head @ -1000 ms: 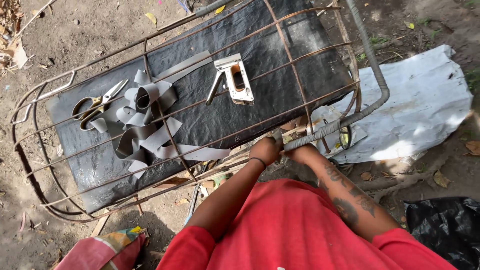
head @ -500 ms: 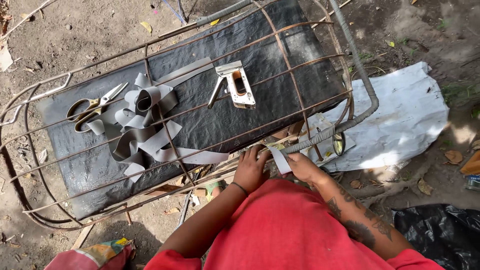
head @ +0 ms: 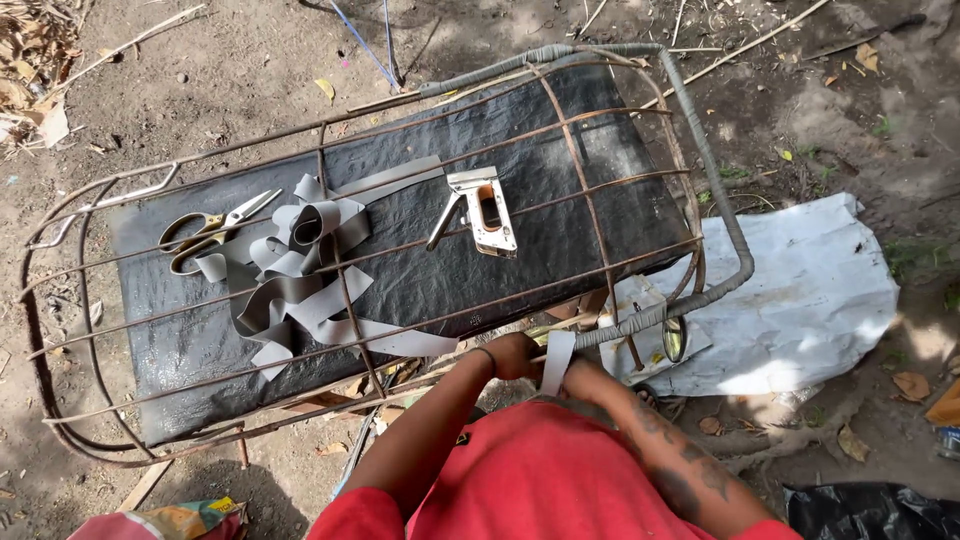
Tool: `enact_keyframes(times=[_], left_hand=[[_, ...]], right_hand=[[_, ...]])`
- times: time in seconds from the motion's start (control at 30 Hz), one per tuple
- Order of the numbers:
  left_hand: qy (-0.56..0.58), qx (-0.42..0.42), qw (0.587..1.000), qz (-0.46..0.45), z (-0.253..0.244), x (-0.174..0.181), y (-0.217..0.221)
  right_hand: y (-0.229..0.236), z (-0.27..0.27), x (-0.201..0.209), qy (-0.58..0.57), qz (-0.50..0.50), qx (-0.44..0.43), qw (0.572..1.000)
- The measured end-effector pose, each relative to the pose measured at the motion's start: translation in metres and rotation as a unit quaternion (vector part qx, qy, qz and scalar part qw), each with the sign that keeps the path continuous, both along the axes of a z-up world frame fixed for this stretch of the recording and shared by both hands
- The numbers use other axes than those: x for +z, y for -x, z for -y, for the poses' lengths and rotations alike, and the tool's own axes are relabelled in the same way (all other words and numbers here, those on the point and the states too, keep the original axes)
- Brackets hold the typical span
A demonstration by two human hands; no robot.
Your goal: Wrapping a metal furniture frame with grey tape to prepare it for upholstery.
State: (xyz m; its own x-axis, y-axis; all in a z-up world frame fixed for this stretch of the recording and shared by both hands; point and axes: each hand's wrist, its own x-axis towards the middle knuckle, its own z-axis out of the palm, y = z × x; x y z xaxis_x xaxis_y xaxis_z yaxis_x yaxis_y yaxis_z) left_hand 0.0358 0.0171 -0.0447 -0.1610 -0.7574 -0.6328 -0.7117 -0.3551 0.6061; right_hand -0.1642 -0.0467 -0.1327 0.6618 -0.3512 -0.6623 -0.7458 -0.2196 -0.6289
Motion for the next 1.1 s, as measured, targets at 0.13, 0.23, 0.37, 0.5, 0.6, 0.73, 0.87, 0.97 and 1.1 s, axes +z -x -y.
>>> enact_keyframes(times=[0.13,0.23,0.37,0.5,0.6,0.73,0.87,0.97,1.1], left_hand=[[-0.089,0.048,0.993,-0.062,0.015,0.028,-0.003],[0.213,-0.315,0.890,0.253,0.022,0.027,0.017],[0.143,-0.173,0.965,0.136,0.018,-0.053,0.020],[0.322,-0.218,0.865,0.318,0.000,-0.021,0.020],[0.137,-0.061,0.960,0.235,0.001,0.000,0.029],[0.105,0.403,0.903,-0.109,-0.015,0.014,0.041],[0.403,0.131,0.905,-0.034,-0.072,0.074,0.060],[0.426,0.035,0.902,0.057,-0.077,0.054,0.042],[0.203,0.043,0.944,0.255,-0.060,-0.033,0.024]], right_hand=[[-0.007,0.034,-0.023,0.210,0.040,0.185,0.959],[-0.020,0.039,-0.002,0.236,0.059,0.146,0.959],[-0.030,0.025,0.024,0.277,0.101,0.057,0.954],[-0.014,0.029,0.030,0.219,0.030,0.051,0.974],[0.013,0.016,0.067,-0.037,0.048,-0.019,0.998],[0.023,-0.006,0.075,-0.488,0.180,-0.244,0.818],[0.005,-0.012,0.104,-0.330,0.175,-0.264,0.889],[-0.001,-0.007,0.106,-0.199,0.131,-0.208,0.949],[0.003,-0.015,0.145,0.010,0.037,-0.077,0.996]])
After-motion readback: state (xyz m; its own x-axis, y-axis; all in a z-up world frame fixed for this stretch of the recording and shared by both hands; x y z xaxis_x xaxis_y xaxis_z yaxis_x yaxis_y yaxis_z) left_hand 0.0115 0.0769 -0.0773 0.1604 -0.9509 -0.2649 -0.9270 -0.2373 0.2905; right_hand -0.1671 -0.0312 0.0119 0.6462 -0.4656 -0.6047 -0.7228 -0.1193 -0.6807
